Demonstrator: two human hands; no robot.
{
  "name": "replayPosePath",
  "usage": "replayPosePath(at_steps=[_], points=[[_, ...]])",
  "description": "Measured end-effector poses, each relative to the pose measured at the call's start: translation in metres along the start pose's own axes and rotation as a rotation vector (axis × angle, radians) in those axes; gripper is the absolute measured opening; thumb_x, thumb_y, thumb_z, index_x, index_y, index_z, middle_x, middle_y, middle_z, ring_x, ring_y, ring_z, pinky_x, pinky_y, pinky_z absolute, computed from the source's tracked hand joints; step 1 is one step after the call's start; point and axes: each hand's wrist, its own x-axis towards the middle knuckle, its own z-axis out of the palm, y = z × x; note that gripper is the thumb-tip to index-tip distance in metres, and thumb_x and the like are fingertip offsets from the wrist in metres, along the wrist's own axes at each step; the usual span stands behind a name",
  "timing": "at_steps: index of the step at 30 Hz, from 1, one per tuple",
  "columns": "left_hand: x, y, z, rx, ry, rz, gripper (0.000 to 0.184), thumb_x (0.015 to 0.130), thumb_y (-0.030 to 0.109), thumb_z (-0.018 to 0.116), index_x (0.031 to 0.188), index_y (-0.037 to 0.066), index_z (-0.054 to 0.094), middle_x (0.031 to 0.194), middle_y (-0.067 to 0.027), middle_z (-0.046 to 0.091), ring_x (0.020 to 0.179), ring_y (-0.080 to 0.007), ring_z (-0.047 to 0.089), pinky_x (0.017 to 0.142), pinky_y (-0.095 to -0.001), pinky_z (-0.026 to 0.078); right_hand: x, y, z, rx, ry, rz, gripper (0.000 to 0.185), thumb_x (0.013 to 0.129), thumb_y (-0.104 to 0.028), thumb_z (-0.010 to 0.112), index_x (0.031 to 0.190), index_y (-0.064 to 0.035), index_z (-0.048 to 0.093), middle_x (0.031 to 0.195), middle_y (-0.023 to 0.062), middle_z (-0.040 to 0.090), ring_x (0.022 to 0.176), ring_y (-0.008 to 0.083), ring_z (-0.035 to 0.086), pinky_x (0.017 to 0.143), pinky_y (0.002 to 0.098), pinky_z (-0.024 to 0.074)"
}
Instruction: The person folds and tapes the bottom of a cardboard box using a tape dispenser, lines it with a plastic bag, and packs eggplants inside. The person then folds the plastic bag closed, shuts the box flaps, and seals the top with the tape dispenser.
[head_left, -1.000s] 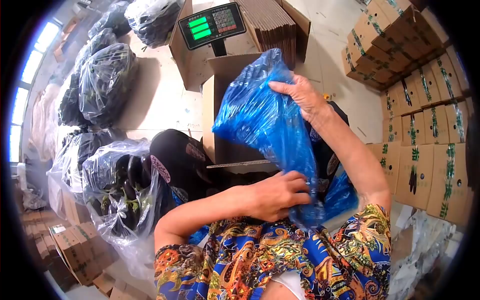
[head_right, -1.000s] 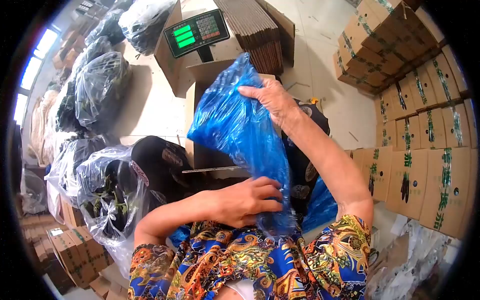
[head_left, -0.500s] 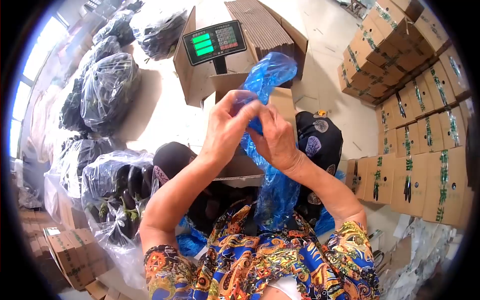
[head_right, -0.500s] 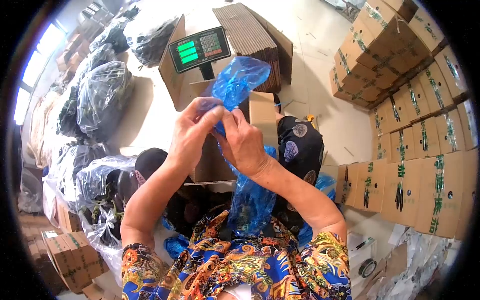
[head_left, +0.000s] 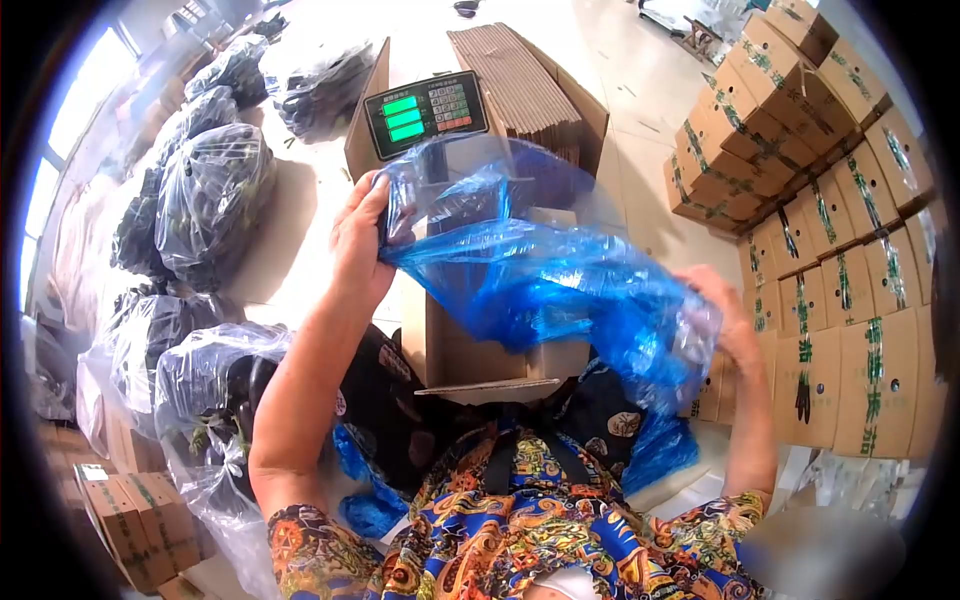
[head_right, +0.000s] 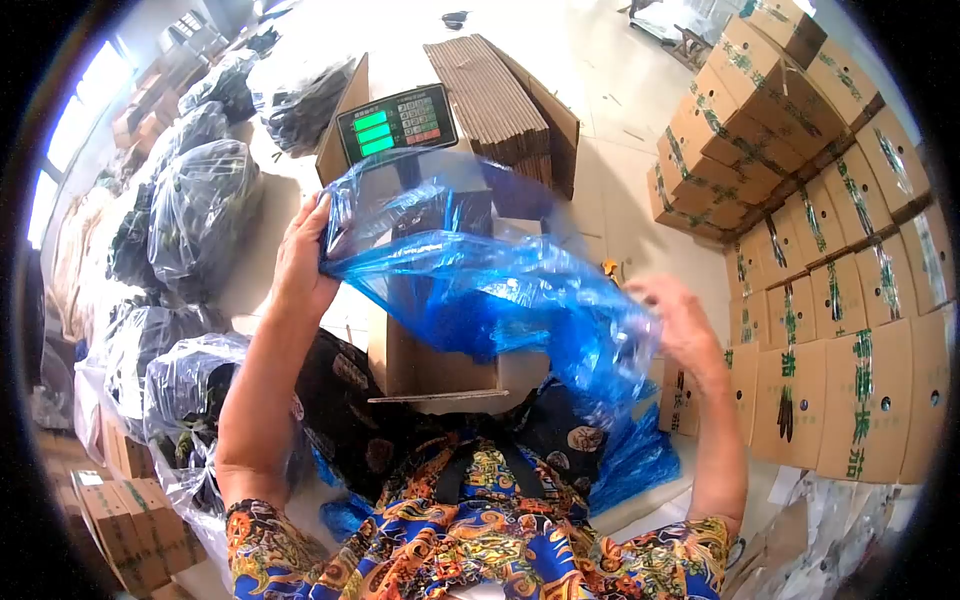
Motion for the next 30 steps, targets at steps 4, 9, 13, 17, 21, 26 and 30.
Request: replayPosePath(at_steps=[4,9,13,17,21,26,30], points=[[-0.013,0.006,0.019,0.185,-0.219,0.06,0.015,0.101,0.018,0.053,0.106,0.006,0.062,0.089,-0.0015,0.066,0.078,-0.0095,0.064,0.07,-0.0238,0.054,0.036,-0.032,-0.017,0.021,0.342,0.09,0.047,0.081,-0.021,0.075,0.124,-0.008,0.06,0.125,0.0159,0.059,0.103,0.0249,0.064,0.085,0.0372,0.0556],[-0.016,0.006,0.039,0.241,-0.25,0.173,0.018,0.102,0.018,0.052,0.102,0.004,0.063,0.084,-0.0006,0.066,0.074,-0.0068,0.061,0.066,-0.0208,0.051,0.068,-0.105,0.04,0.094,-0.138,-0.266,0.045,0.083,-0.025,0.072,0.122,-0.0074,0.059,0.121,0.0194,0.062,0.099,0.0354,0.065,0.084,0.0426,0.0546],[0.007,0.016,0.017,0.228,-0.045,0.192,0.018,0.102,0.019,0.05,0.103,0.006,0.063,0.086,-0.0007,0.064,0.076,-0.0073,0.06,0.067,-0.021,0.05,0.051,-0.089,0.118,-0.222,-0.958,-0.372,0.035,0.088,-0.033,0.065,0.108,-0.0049,0.062,0.103,0.0181,0.065,0.089,0.041,0.062,0.076,0.0471,0.0525],[0.01,0.012,0.002,0.355,-0.122,0.12,0.018,0.102,0.019,0.049,0.103,0.006,0.062,0.09,-0.0018,0.065,0.075,-0.0072,0.06,0.065,-0.0205,0.049,0.04,-0.126,0.066,0.358,-0.707,-0.586,0.023,0.089,-0.019,0.066,0.106,-0.0037,0.065,0.097,0.0167,0.067,0.094,0.034,0.065,0.081,0.0417,0.0538],[-0.024,0.017,0.032,0.473,-0.461,0.053,0.019,0.103,0.019,0.049,0.103,0.004,0.061,0.084,-0.0067,0.071,0.058,-0.0047,0.054,0.05,-0.0196,0.042,0.094,-0.142,0.016,0.127,0.168,-0.569,0.079,0.069,-0.016,0.083,0.139,-0.0103,0.047,0.138,0.017,0.049,0.123,0.0345,0.051,0.105,0.0428,0.0427],[-0.047,0.018,0.048,0.731,-0.792,0.057,0.018,0.102,0.016,0.05,0.102,0.001,0.059,0.088,-0.0068,0.072,0.049,-0.0063,0.05,0.045,-0.0215,0.042,0.185,-0.093,0.076,-0.199,0.111,-0.663,0.079,0.066,-0.008,0.078,0.139,-0.0126,0.047,0.146,0.0123,0.043,0.134,0.0348,0.038,0.11,0.0492,0.0359],[-0.048,0.033,0.025,0.658,-0.675,-0.008,0.017,0.102,0.012,0.047,0.106,0.0,0.058,0.088,-0.0082,0.072,0.049,-0.0059,0.05,0.045,-0.0203,0.041,0.201,-0.05,0.108,-0.37,-0.099,-0.627,0.05,0.067,-0.007,0.075,0.115,-0.0082,0.065,0.129,0.0108,0.059,0.126,0.0313,0.048,0.104,0.0466,0.041]])
